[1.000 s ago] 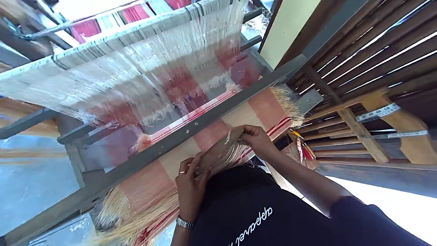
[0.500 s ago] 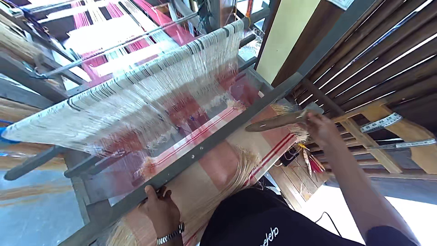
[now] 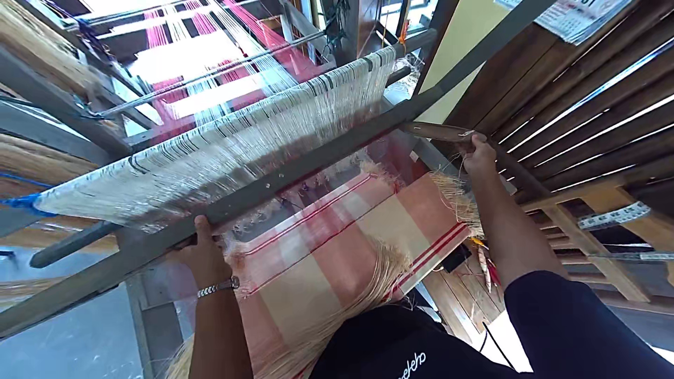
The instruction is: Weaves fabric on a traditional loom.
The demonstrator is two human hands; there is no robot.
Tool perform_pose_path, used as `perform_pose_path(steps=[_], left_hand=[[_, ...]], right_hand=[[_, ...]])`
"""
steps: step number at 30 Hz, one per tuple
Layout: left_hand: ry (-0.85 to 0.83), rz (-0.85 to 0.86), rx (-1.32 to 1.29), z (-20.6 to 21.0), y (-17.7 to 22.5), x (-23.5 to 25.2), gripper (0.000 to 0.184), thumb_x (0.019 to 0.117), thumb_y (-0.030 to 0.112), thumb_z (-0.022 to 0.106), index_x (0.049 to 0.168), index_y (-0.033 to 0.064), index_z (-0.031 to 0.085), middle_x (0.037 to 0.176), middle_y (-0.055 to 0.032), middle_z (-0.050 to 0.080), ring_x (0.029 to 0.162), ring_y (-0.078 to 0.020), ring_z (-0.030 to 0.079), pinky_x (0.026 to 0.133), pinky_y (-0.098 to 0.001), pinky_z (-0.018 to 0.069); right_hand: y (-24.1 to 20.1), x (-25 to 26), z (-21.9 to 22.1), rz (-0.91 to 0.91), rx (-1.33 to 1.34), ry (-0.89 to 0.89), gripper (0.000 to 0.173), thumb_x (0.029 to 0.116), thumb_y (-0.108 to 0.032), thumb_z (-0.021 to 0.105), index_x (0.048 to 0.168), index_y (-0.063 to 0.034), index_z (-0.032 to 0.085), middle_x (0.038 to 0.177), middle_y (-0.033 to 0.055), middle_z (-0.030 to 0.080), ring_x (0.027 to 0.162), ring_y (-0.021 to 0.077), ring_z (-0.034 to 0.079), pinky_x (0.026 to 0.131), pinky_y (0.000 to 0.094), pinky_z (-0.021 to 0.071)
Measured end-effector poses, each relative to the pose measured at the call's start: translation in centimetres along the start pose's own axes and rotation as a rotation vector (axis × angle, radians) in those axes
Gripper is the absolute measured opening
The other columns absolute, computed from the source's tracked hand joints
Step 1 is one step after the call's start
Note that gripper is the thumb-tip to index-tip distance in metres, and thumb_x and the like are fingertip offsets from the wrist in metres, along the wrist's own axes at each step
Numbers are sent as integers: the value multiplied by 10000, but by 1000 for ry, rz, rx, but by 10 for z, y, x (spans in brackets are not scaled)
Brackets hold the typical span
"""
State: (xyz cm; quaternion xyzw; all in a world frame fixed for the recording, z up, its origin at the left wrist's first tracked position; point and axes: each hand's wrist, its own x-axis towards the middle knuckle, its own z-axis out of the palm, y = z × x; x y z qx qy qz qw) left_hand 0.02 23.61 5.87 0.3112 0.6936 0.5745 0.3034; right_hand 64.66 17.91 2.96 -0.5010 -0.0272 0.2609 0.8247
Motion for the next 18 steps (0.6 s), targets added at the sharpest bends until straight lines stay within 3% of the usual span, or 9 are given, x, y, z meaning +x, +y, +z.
perform_pose_path(steps=[2,3,4,7,10,12,14,16,18], left_hand=[[21,109,49,-13,2,2,1014,911,348,786,1564,-54,121,1379,-231,520,1178,-180,605,988,-302,524],[18,137,89,-20,5,2,996,940,353,749,1565,-81,107,1458,-273,456,1313,-225,529,1109,-309,443],[32,143,154,-26,7,2,898,987,374,680,1548,-110,172,1476,-304,435,1366,-273,484,1159,-338,388],[85,84,420,-49,8,9,609,1096,430,405,1401,-84,524,1485,-330,452,1426,-401,409,1189,-510,294],[129,27,575,-72,6,13,632,1071,533,402,1356,12,619,1521,-323,419,1461,-489,319,1161,-657,231],[164,-2,633,-81,2,17,772,1011,631,472,1448,-4,512,1538,-362,365,1447,-542,309,1127,-698,263],[143,-43,576,-87,-1,20,896,983,652,516,1515,-54,367,1531,-382,352,1430,-512,362,1143,-626,318],[57,-103,433,-95,-9,23,951,991,673,481,1591,-10,204,1525,-352,390,1400,-446,443,1135,-565,388],[-29,-198,305,-102,-18,29,931,983,747,373,1630,118,144,1547,-283,410,1338,-422,520,1041,-591,474]], right_hand=[[14,7,4,45,-14,-50,299,1073,-120,509,1337,12,464,1075,162,659,892,247,718,827,415,633],[20,9,6,67,-27,-80,300,1079,-126,494,1339,17,457,1078,165,662,895,247,722,832,412,634],[26,10,8,91,-40,-109,297,1084,-134,487,1335,23,463,1082,165,670,898,247,726,841,409,634],[44,14,15,148,-107,-198,273,1084,-138,475,1320,0,490,1067,141,681,888,233,724,835,408,630],[64,4,32,149,-301,-345,430,1070,-96,486,1482,-79,364,1222,144,599,966,236,693,837,410,618],[69,-22,57,138,-669,-616,564,1082,-176,492,1603,-120,286,1453,128,543,1211,199,621,1020,370,530],[69,-36,82,131,-1010,-917,621,1102,-320,453,1650,-151,215,1615,101,416,1428,214,472,1178,428,396],[66,-35,84,124,-1116,-911,648,1096,-417,448,1660,-235,185,1606,125,419,1357,277,546,1093,481,481],[58,-32,80,55,-1200,-898,677,1092,-450,442,1667,-262,137,1612,168,401,1340,354,557,1065,558,491]])
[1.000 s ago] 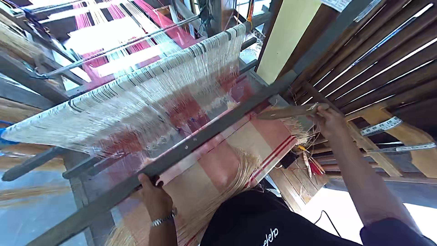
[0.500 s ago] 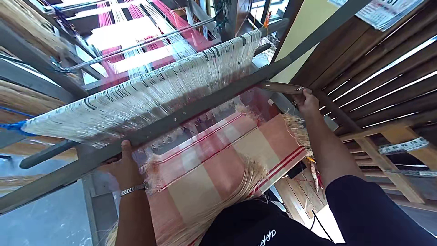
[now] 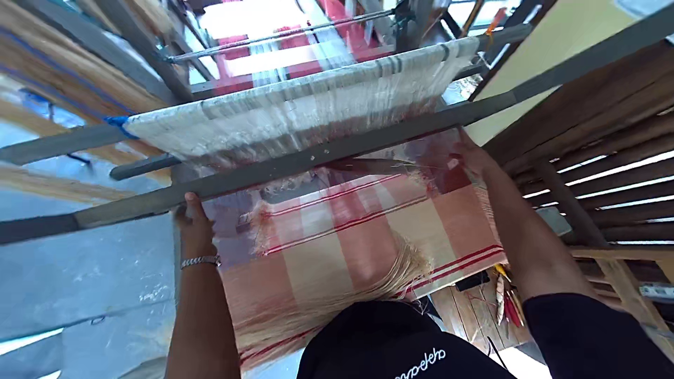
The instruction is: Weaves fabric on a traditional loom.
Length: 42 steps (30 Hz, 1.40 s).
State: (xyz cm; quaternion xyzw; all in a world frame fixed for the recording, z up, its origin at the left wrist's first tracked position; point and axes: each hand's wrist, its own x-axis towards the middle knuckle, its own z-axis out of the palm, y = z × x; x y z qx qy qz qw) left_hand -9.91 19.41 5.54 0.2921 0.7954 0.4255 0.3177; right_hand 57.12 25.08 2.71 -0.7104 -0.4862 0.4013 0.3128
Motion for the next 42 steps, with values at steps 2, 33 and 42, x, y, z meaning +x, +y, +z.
perform_pose_path(steps=[2,33,42], left_hand=[[-66,-54,-118,-6,-7,7,905,968,784,326,1625,176,193,1565,-216,414,1291,-393,571,988,-574,520],[-175,7,-225,-6,-4,18,804,999,752,261,1550,172,343,1385,-134,612,982,-264,727,804,-425,599],[-213,-4,-197,-9,-1,21,802,1005,744,239,1544,161,356,1363,-136,627,983,-264,729,807,-429,602]], right_hand=[[-1,-11,4,-69,-188,80,671,1090,-433,464,1651,-161,215,1545,220,478,1344,401,550,1096,607,451],[-48,-96,138,48,-126,131,459,1090,-361,499,1382,-13,567,885,138,676,726,241,619,728,456,524],[-53,-79,138,91,502,-191,406,1106,-439,408,1445,-220,457,622,-59,472,430,17,338,401,175,316]])
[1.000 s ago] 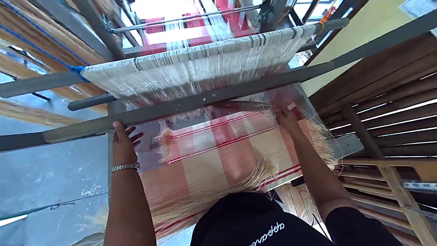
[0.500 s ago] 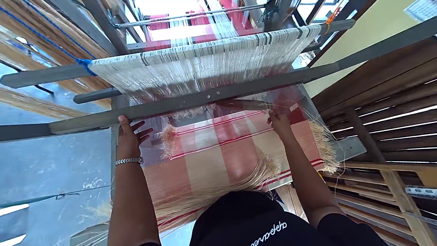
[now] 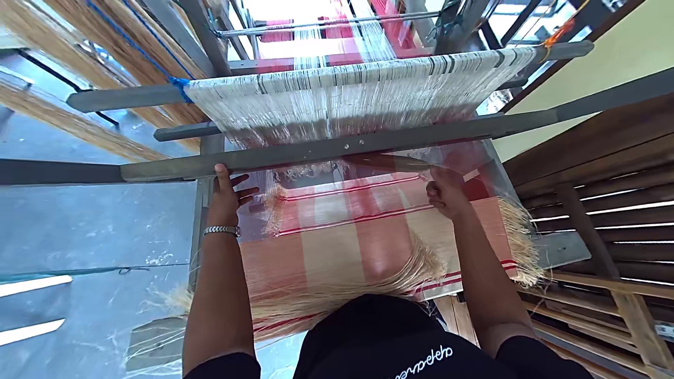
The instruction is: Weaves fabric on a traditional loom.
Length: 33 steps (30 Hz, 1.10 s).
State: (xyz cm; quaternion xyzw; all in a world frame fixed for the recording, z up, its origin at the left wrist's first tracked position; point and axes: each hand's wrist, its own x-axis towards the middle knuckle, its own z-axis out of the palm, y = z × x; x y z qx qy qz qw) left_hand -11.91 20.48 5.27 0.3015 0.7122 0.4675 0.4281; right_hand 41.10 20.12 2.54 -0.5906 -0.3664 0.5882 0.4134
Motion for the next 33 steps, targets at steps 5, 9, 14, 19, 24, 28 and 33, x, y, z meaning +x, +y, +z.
perform_pose_path(steps=[5,9,14,19,24,28,33], left_hand=[[-54,59,-39,1,-5,7,777,1022,715,200,1573,180,318,1492,-96,545,998,-261,736,806,-425,622],[-151,72,-64,-5,-13,16,812,1009,734,155,1587,177,276,1506,-108,532,1008,-286,737,812,-446,629],[-202,88,-37,-4,-12,13,805,1021,708,106,1537,149,369,1457,-112,576,997,-283,735,834,-458,618],[-151,77,-77,-5,-11,12,766,1023,707,131,1538,184,349,1373,-106,644,960,-290,745,790,-453,627],[-148,66,-86,-7,-12,13,760,1023,707,140,1539,182,333,1342,-109,661,919,-284,753,760,-428,633],[-161,72,-92,-5,-12,13,772,1017,714,137,1533,182,351,1351,-107,658,915,-283,755,761,-420,635],[-178,65,-70,-6,-11,14,804,1017,713,115,1519,147,386,1320,-109,681,891,-278,762,755,-417,644]], right_hand=[[-12,11,-22,164,232,-333,491,1086,-556,348,1466,-266,458,713,-75,520,411,-30,314,381,113,303],[-15,-8,-15,106,4,-123,439,1108,-426,406,1493,-215,384,810,-6,651,438,12,406,406,149,355],[-26,-21,10,-117,-365,183,427,1087,-266,517,1464,-76,458,849,84,624,584,131,522,533,308,457],[-19,0,72,-103,-455,-36,351,1098,-298,485,1398,-121,527,847,102,630,606,170,526,547,351,457],[-14,15,102,-51,-462,-48,396,1107,-283,475,1470,-127,503,774,86,602,557,144,473,523,311,409],[-14,11,114,-44,-500,-68,599,1107,-329,475,1631,-125,269,791,101,621,560,162,474,536,334,426],[-10,14,114,52,-140,-269,472,1100,-346,481,1544,-244,361,748,7,580,459,44,356,426,204,309]])
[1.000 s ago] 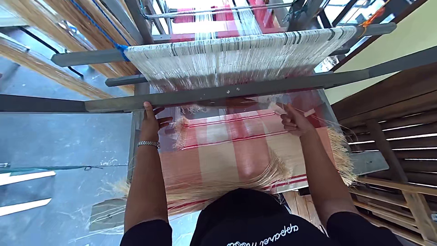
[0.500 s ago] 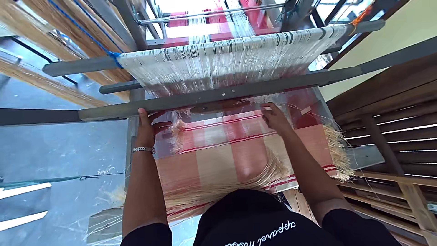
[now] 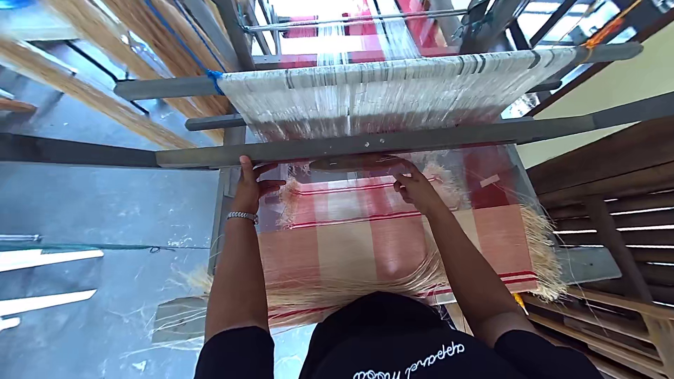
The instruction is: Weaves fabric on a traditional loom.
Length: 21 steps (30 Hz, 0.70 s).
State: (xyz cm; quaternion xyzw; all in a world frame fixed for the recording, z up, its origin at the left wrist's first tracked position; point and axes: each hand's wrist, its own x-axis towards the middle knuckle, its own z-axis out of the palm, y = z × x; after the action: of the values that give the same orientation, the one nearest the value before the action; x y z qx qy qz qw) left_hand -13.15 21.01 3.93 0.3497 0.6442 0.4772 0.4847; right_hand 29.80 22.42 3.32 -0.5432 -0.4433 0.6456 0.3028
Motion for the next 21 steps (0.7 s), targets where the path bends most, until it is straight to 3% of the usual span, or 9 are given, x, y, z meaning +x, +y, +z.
perform_pose_path(steps=[2,4,7,10,12,15,18,19,21], left_hand=[[-7,-4,-7,0,-2,3,822,1013,720,117,1495,133,432,1358,-116,656,908,-294,759,768,-446,647],[-32,-20,-11,-1,-4,7,841,1005,729,109,1497,132,438,1461,-118,562,959,-294,745,789,-462,643],[-54,-33,-9,-8,-12,11,890,972,781,104,1497,138,424,1453,-123,552,986,-291,729,819,-472,628],[-105,3,-35,-6,-19,15,923,911,863,149,1479,193,431,1390,-93,591,975,-289,719,806,-490,621],[-183,0,-77,-4,-18,17,943,869,901,133,1558,281,304,1462,-78,560,995,-298,726,793,-485,626],[-175,-15,-80,4,-12,15,951,877,872,48,1580,253,216,1369,-126,640,940,-322,752,775,-481,642],[-83,15,-10,-16,-20,15,976,908,846,68,1533,136,305,1293,-140,668,881,-296,752,758,-465,639],[-40,38,11,-31,-23,12,939,936,815,82,1510,107,308,1259,-137,682,849,-279,755,732,-451,644],[60,36,22,-67,-33,1,856,993,725,59,1500,73,284,1234,-138,679,822,-259,745,710,-436,636]], right_hand=[[0,7,-15,86,290,-280,381,1074,-494,457,1368,-259,521,698,-83,499,410,-32,287,365,116,267],[-4,11,-23,131,354,-324,438,1079,-512,427,1427,-261,517,723,-78,509,409,-32,280,368,113,259],[-9,5,-8,101,267,-250,390,1103,-427,416,1467,-286,406,773,-33,594,431,-10,342,391,137,294],[-4,-3,9,84,215,-153,526,1106,-338,448,1575,-300,213,818,-3,631,463,20,381,435,179,339],[1,-1,14,92,210,-128,618,1089,-344,499,1598,-313,151,818,2,629,463,25,383,439,188,346],[3,2,8,95,150,-129,654,1080,-383,522,1607,-305,143,814,33,649,456,50,427,438,198,378],[-2,-13,-22,-34,-164,47,501,1088,-392,497,1511,-128,452,932,73,718,633,116,596,592,286,505],[1,-19,-42,-141,-283,191,411,1091,-341,495,1402,-88,589,964,98,728,717,150,645,663,338,544],[8,-30,-95,-321,-534,568,329,1077,-236,498,1273,-43,678,1070,149,731,939,226,711,869,439,589]])
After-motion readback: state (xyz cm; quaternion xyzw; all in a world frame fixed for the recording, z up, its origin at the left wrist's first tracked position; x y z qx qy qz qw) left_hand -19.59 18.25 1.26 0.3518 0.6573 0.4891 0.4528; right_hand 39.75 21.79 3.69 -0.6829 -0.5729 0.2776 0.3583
